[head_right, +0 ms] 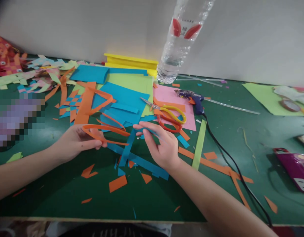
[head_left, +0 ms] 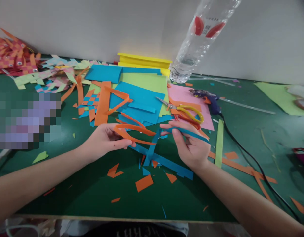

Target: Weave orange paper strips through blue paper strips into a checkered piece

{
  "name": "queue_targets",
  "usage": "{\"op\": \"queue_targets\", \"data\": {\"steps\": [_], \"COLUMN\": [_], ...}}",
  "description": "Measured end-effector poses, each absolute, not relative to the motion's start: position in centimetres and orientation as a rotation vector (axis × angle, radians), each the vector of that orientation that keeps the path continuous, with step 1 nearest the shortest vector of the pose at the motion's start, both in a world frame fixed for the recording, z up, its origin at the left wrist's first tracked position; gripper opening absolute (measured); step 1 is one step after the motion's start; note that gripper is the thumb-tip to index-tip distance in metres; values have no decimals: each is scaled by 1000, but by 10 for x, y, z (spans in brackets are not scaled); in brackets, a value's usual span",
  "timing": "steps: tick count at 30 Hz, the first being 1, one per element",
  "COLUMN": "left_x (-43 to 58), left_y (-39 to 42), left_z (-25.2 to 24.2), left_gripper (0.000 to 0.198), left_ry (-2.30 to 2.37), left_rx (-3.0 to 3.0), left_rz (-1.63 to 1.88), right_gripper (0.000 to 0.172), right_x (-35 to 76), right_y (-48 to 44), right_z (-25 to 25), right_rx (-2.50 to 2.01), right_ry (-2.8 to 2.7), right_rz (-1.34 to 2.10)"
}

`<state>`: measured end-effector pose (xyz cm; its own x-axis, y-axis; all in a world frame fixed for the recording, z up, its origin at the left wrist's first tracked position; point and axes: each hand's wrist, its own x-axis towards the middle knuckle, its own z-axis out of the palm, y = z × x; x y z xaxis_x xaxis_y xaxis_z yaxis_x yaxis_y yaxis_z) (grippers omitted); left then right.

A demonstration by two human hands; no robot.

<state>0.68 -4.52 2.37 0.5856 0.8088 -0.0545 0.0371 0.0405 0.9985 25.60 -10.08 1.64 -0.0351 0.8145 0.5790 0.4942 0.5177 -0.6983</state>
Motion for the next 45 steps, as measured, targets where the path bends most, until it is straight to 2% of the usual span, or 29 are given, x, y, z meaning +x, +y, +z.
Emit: {"op": "queue_targets", "data": {"steps": [4, 11, 16, 19, 25, 30, 36, 45], "left_x": [16, 37, 46, 45, 44, 40, 35, 39], "left_y": [-49, -63, -70, -73, -80, -82, -79, -80], "left_z": [28, 32, 32, 30, 26, 27, 26, 26], "left_gripper": [8, 17, 14, 20, 28, 23, 22, 22], "left_ry": [847, 936, 918, 901, 850, 876, 864, 836], "left_rx": [1394, 1380, 1308, 1234, 1193, 1224, 1268, 1240], "left_rz": [669, 719, 715, 712, 697, 756, 816, 739], "right_gripper": [30, 29, 40, 44, 37, 28, 40, 22], "right_x": [256, 257, 257, 258, 260, 263, 263, 261], "right_y": [-101, -103, -106, -106, -107, -111, -106, -110], "right_z": [18, 19, 21, 24, 38, 39, 30, 34], "right_rx": [-1068, -1078, -1020, -949, -901, -968, -962, -907], "right_ry": [-1663, -1609, -1722, -1835, -2085, -2145, -1926, -2037], "right_rz": [386, 338, 199, 158, 33, -40, -59, 56]}}
